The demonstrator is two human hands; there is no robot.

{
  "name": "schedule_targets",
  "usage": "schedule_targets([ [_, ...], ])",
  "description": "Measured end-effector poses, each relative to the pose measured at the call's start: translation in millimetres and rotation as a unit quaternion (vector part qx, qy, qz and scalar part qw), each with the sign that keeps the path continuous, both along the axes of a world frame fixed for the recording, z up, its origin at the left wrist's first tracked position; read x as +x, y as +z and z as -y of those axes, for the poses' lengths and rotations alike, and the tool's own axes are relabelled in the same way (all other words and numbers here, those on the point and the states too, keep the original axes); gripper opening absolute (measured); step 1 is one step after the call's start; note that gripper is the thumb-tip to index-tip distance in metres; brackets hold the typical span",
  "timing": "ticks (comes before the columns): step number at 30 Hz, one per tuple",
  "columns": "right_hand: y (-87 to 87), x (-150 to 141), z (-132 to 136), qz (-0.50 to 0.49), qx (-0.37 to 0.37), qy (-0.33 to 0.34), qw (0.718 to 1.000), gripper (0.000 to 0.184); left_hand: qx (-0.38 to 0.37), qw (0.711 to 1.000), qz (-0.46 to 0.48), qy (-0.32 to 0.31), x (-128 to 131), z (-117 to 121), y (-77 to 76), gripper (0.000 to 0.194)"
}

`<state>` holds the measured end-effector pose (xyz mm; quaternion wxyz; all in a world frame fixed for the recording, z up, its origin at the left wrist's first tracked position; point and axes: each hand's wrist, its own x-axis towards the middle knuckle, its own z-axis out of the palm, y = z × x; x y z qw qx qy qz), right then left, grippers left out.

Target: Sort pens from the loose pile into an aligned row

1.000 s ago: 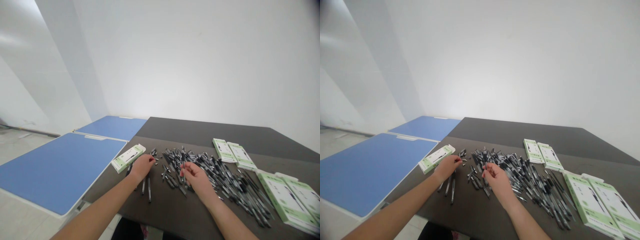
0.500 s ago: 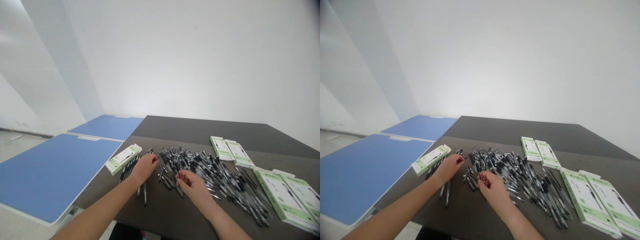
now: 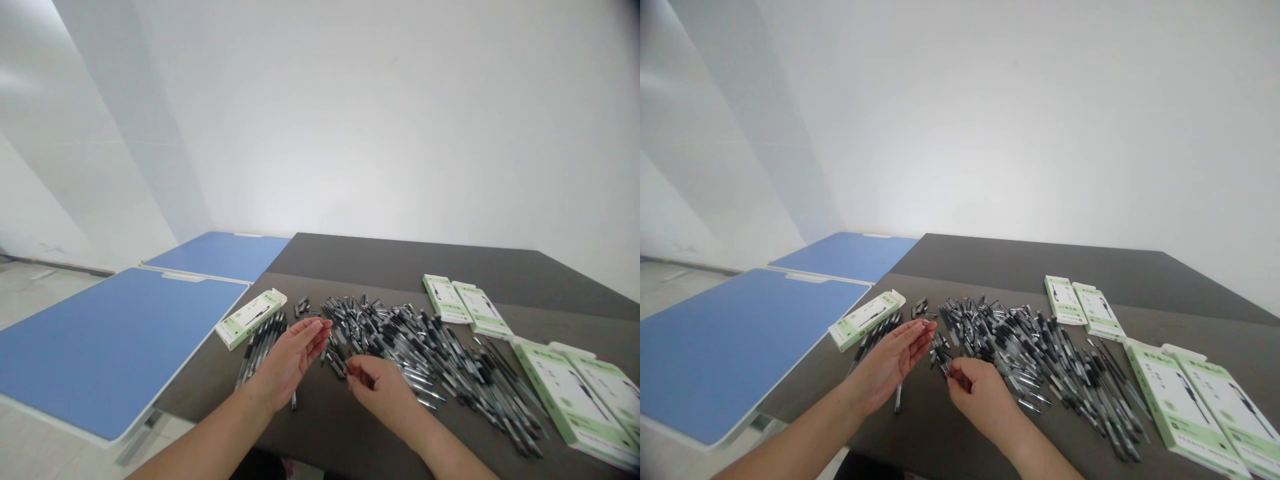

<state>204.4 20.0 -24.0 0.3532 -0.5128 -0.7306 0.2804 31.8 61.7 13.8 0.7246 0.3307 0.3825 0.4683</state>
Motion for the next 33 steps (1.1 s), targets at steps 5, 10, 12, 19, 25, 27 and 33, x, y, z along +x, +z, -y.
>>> schedule_targets([
  [5, -0.6, -1, 1, 0.022, 0.009, 0.002, 1.0, 0.015, -0.005, 1.0, -0.005, -0.011, 4, 7, -2.2, 0.013],
  [10, -3.0, 0, 1, 0.058, 0.025, -0.003, 0.998, 0.015, 0.042, 0.996, -0.075, 0.005, 7, 9, -9.4, 0.02],
  [12, -3.9, 2, 1, 0.068, 0.036, -0.005, 0.997, 0.016, 0.081, 0.988, -0.127, 0.013, 7, 10, -10.9, 0.023],
  [19, -5.2, 2, 3, -0.174, -0.073, 0.044, 0.981, 0.03, 0.156, 0.973, -0.168, 0.003, 4, 10, -11.1, 0.022],
  [25, -8.7, 0, 2, -0.406, -0.244, 0.043, 0.88, 0.033, 0.16, 0.975, -0.153, -0.02, 3, 7, -19.6, 0.022],
  [27, -8.4, 1, 2, -0.43, -0.276, 0.057, 0.858, 0.028, 0.164, 0.974, -0.154, -0.025, 3, 8, -20.5, 0.022],
  [33, -9.3, 1, 1, -0.45, -0.293, 0.081, 0.84, 0.028, 0.184, 0.967, -0.176, -0.024, 7, 11, -15.2, 0.021],
])
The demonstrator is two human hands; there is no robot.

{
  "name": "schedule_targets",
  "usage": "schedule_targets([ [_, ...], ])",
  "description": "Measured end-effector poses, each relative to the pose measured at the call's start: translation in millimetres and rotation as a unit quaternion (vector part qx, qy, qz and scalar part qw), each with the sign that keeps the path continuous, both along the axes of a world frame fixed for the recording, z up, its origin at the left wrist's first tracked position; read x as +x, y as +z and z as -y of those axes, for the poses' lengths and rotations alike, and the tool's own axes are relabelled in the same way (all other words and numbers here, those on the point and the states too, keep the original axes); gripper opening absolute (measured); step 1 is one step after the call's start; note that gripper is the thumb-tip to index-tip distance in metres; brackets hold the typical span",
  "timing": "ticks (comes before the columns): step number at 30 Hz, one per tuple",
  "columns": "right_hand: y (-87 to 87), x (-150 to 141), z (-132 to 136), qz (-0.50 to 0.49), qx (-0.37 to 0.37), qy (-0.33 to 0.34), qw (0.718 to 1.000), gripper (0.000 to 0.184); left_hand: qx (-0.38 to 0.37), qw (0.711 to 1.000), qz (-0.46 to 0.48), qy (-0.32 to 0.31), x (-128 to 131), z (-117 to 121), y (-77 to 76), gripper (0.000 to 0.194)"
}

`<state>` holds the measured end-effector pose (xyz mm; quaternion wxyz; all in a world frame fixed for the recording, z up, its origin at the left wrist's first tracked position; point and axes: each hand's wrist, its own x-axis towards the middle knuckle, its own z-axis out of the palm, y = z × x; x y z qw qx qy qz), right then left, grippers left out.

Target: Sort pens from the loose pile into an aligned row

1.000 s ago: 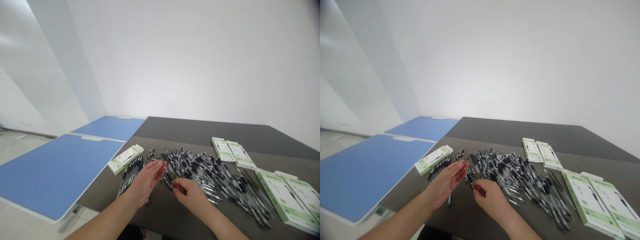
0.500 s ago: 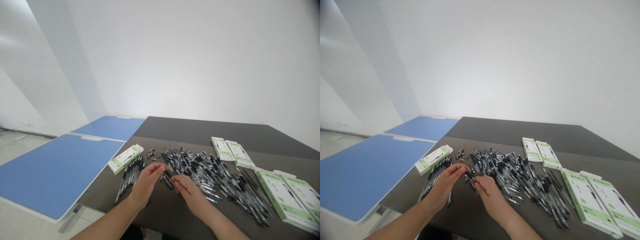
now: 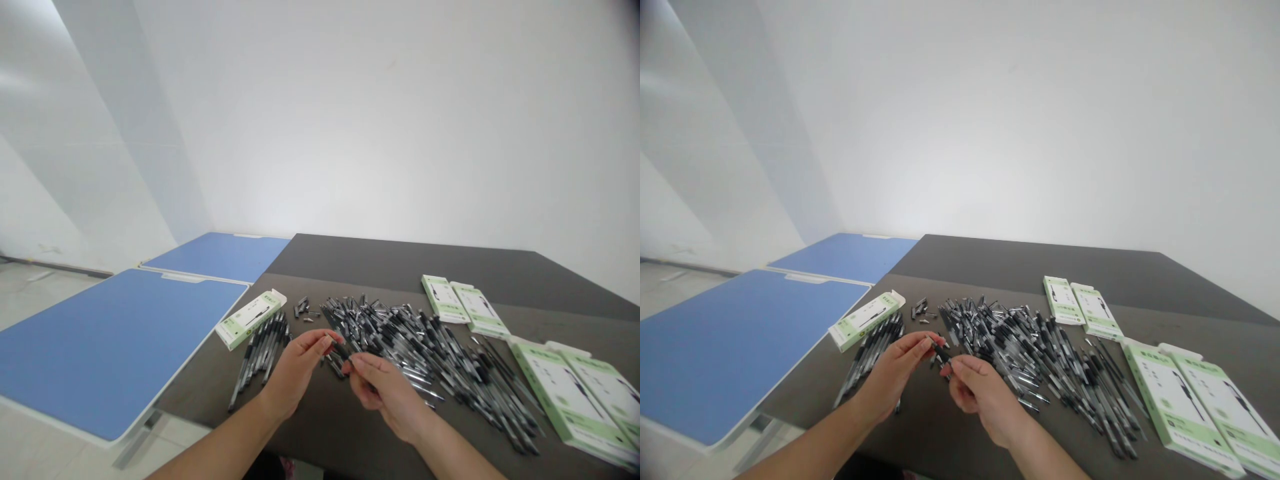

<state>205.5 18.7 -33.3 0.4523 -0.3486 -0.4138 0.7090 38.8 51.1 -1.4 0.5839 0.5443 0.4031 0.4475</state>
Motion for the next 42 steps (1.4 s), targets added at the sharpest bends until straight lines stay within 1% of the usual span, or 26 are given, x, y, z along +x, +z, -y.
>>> schedule_targets([
  [2, -0.3, -1, -1, 0.05, 0.025, -0.073, 0.996, 0.031, 0.011, 1.0, -0.018, 0.015, 1, 0, 1.2, 0.021],
  [3, -0.3, -1, -1, 0.065, 0.028, -0.092, 0.993, 0.032, 0.014, 0.999, -0.023, 0.019, 2, 1, 1.4, 0.021],
  [5, -0.2, 0, -1, 0.054, 0.019, -0.076, 0.995, 0.031, 0.016, 1.0, -0.02, 0.018, 3, 1, 1.3, 0.021],
  [7, 0.0, 1, -1, 0.015, 0.0, -0.013, 1.0, 0.036, 0.017, 1.0, -0.015, 0.006, 4, 1, 1.2, 0.021],
  [8, 0.1, 1, -1, 0.003, -0.005, 0.007, 1.0, 0.038, 0.02, 1.0, -0.016, 0.003, 4, 1, 1.4, 0.022],
  [9, 0.2, 0, -1, 0.006, -0.005, 0.011, 1.0, 0.039, 0.025, 0.999, -0.023, 0.004, 4, 1, 1.7, 0.022],
  [10, 0.2, -1, -2, 0.023, 0.003, -0.004, 1.0, 0.037, 0.031, 0.999, -0.034, 0.008, 4, 1, 2.2, 0.023],
  [13, 0.2, -3, -3, 0.093, 0.048, -0.088, 0.991, 0.035, 0.052, 0.996, -0.074, 0.022, 4, 2, 4.4, 0.023],
  [14, 0.2, -2, -2, 0.099, 0.055, -0.094, 0.989, 0.034, 0.056, 0.995, -0.081, 0.023, 4, 3, 5.4, 0.023],
  [16, 0.3, -1, 0, 0.066, 0.042, -0.055, 0.995, 0.03, 0.062, 0.995, -0.082, 0.017, 5, 5, 7.7, 0.022],
  [18, 0.5, 1, 2, 0.004, 0.008, 0.022, 1.0, 0.031, 0.068, 0.995, -0.078, 0.006, 5, 8, 10.3, 0.021],
  [20, 0.5, 1, 4, -0.025, 0.0, 0.055, 0.998, 0.032, 0.078, 0.993, -0.084, 0.0, 4, 9, 12.8, 0.021],
  [21, 0.4, 0, 3, -0.015, 0.011, 0.044, 0.999, 0.03, 0.083, 0.992, -0.092, 0.002, 4, 10, 13.9, 0.021],
  [24, 0.3, -3, 1, 0.057, 0.07, -0.061, 0.994, 0.031, 0.095, 0.989, -0.114, 0.02, 3, 10, 16.2, 0.021],
  [25, 0.5, -3, 1, 0.076, 0.077, -0.084, 0.991, 0.031, 0.095, 0.988, -0.117, 0.024, 3, 10, 16.6, 0.022],
  [26, 0.8, -3, 1, 0.081, 0.072, -0.087, 0.99, 0.029, 0.093, 0.989, -0.116, 0.024, 3, 11, 16.9, 0.021],
  [27, 1.2, -2, 2, 0.07, 0.058, -0.071, 0.993, 0.027, 0.091, 0.989, -0.112, 0.02, 3, 11, 17.1, 0.021],
  [30, 2.2, 0, 5, -0.012, -0.005, 0.034, 0.999, 0.03, 0.084, 0.992, -0.09, 0.003, 5, 11, 16.5, 0.022],
  [31, 2.3, 0, 5, -0.029, -0.013, 0.053, 0.998, 0.031, 0.083, 0.993, -0.085, 0.0, 5, 11, 15.6, 0.023],
  [32, 2.1, 0, 5, -0.026, -0.009, 0.055, 0.998, 0.032, 0.081, 0.993, -0.084, -0.001, 6, 10, 14.4, 0.024],
  [34, 1.3, -3, 3, 0.033, 0.03, 0.004, 0.999, 0.031, 0.077, 0.993, -0.093, 0.009, 6, 7, 10.6, 0.025],
  [36, 0.2, -6, 1, 0.112, 0.075, -0.067, 0.989, 0.028, 0.075, 0.991, -0.104, 0.026, 6, 5, 5.9, 0.026],
  [37, -0.3, -7, 0, 0.136, 0.083, -0.084, 0.984, 0.027, 0.071, 0.992, -0.105, 0.03, 7, 4, 3.7, 0.026],
  [39, -0.8, -6, -1, 0.116, 0.05, -0.061, 0.99, 0.025, 0.061, 0.994, -0.09, 0.025, 9, 4, 0.3, 0.026],
  [41, -0.6, -3, 1, 0.028, -0.015, 0.01, 0.999, 0.025, 0.05, 0.997, -0.065, 0.012, 12, 6, -0.9, 0.026],
  [42, -0.3, -1, 2, -0.022, -0.045, 0.046, 0.998, 0.025, 0.046, 0.997, -0.053, 0.007, 14, 7, -0.8, 0.026],
])
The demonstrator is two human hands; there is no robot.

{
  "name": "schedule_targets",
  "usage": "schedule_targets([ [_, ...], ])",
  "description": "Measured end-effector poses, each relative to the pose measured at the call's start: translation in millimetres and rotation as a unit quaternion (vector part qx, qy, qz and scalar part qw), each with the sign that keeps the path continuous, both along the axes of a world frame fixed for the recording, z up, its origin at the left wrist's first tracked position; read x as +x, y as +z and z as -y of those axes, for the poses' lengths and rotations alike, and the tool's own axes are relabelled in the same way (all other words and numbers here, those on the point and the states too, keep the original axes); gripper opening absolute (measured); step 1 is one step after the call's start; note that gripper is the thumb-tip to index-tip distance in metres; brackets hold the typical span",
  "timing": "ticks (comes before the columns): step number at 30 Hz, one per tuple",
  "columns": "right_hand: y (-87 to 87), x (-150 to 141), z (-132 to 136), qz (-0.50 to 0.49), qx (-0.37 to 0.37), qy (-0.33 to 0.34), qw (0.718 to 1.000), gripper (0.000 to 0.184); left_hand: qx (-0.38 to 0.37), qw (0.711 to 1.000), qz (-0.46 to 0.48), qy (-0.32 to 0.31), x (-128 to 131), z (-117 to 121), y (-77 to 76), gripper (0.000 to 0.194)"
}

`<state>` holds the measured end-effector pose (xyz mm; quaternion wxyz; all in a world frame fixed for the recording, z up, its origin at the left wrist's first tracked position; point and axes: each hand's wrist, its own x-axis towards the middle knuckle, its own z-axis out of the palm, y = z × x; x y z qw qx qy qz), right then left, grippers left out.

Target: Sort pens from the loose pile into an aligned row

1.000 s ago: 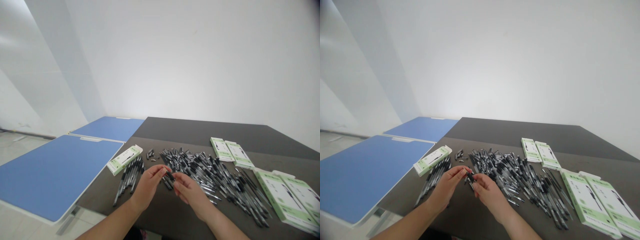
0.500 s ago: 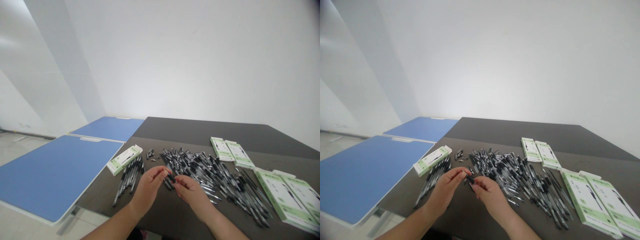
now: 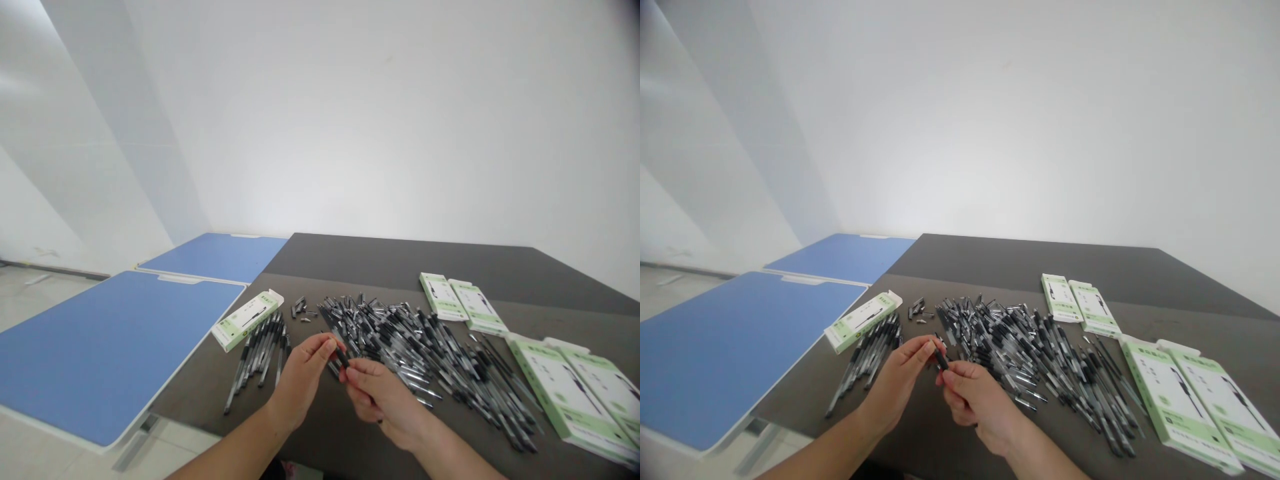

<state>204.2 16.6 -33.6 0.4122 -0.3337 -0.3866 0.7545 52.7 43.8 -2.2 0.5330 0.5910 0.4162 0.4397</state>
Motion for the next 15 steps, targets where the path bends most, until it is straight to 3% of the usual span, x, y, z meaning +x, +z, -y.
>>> schedule_targets([
  [4, 1.8, 6, 3, -0.092, -0.054, 0.075, 0.991, 0.023, -0.016, 0.999, 0.031, -0.032, 4, -2, 1.3, 0.027],
  [8, 3.7, 2, -2, -0.026, 0.0, -0.05, 0.998, 0.026, -0.008, 0.997, -0.047, -0.058, -10, -31, -2.0, 0.034],
  [10, 5.1, 1, -5, 0.004, 0.017, -0.112, 0.994, 0.027, 0.073, 0.981, -0.175, 0.041, -26, -54, -5.0, 0.036],
  [11, 6.0, 1, -6, 0.009, 0.021, -0.129, 0.991, 0.028, 0.121, 0.952, -0.264, 0.093, -35, -66, -6.7, 0.036],
  [15, 11.0, 2, -8, -0.001, 0.032, -0.165, 0.986, 0.03, 0.164, 0.914, -0.345, 0.134, -61, -104, -14.4, 0.03],
])
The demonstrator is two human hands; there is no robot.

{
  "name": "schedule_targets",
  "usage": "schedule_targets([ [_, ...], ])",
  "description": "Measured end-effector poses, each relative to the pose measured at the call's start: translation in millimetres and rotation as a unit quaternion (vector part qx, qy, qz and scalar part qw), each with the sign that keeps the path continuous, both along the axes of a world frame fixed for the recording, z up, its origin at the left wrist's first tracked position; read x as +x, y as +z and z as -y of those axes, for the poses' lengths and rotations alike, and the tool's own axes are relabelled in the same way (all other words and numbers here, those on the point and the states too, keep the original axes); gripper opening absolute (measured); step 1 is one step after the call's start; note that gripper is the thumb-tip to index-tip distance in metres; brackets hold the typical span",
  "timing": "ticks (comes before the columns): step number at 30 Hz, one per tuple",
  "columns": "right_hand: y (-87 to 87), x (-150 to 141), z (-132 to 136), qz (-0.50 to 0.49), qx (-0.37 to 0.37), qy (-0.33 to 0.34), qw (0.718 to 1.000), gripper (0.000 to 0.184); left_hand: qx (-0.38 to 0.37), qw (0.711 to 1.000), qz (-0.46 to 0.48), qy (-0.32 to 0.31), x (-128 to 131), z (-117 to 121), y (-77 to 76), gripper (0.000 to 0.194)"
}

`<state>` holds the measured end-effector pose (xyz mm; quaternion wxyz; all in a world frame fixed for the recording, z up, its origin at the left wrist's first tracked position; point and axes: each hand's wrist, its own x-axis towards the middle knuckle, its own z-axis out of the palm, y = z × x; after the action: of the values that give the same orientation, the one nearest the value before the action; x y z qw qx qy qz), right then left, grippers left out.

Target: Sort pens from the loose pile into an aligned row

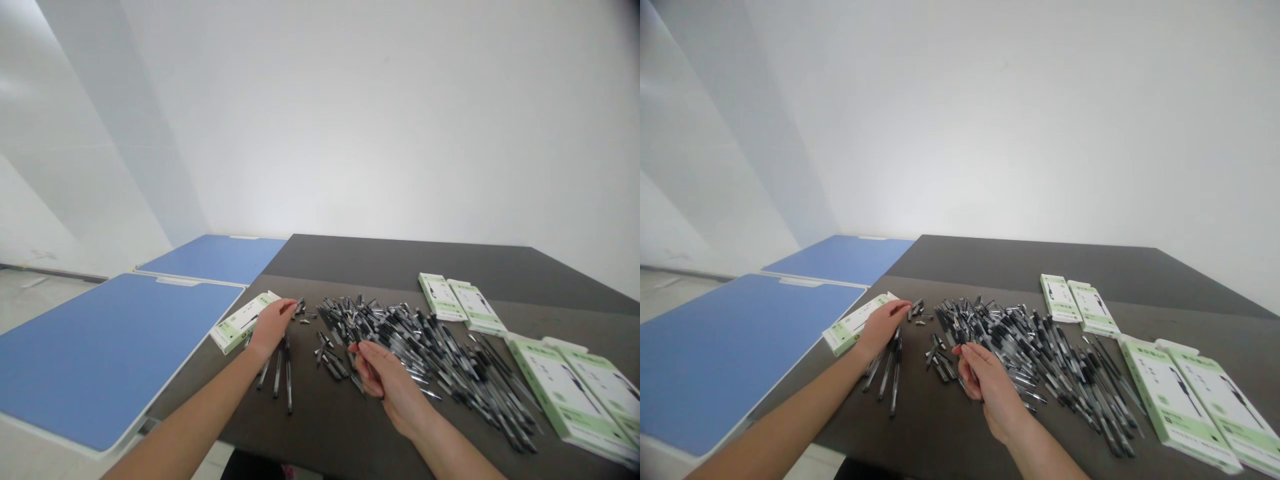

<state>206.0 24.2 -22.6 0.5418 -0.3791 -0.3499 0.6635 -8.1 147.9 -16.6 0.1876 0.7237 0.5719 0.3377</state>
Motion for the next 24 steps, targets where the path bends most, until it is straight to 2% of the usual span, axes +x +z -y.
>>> schedule_targets([
  [3, 3.0, 0, 1, 0.006, 0.007, -0.009, 1.0, 0.031, 0.018, 0.997, -0.06, -0.034, -2, -15, -6.6, 0.025],
  [9, 1.5, 2, 1, 0.005, 0.007, 0.004, 1.0, 0.03, 0.023, 0.976, -0.155, -0.15, 19, -31, -17.5, 0.014],
  [14, -1.7, 6, 1, 0.009, 0.023, 0.011, 1.0, 0.03, 0.024, 0.97, -0.177, -0.166, 30, -37, -18.4, 0.008],
  [18, -2.8, 7, 0, 0.015, 0.029, 0.004, 0.999, 0.028, 0.036, 0.981, -0.122, -0.149, 34, -28, -7.0, 0.01],
  [22, -3.1, 6, 1, 0.041, 0.041, -0.011, 0.998, 0.029, 0.034, 0.995, -0.022, -0.096, 40, -1, 7.1, 0.029],
  [23, -2.9, 6, 1, 0.054, 0.043, -0.011, 0.998, 0.03, 0.021, 0.996, 0.023, -0.088, 41, 8, 9.6, 0.033],
  [24, -2.5, 5, 2, 0.07, 0.042, -0.01, 0.997, 0.032, -0.025, 0.984, 0.152, -0.085, 43, 17, 11.4, 0.034],
])
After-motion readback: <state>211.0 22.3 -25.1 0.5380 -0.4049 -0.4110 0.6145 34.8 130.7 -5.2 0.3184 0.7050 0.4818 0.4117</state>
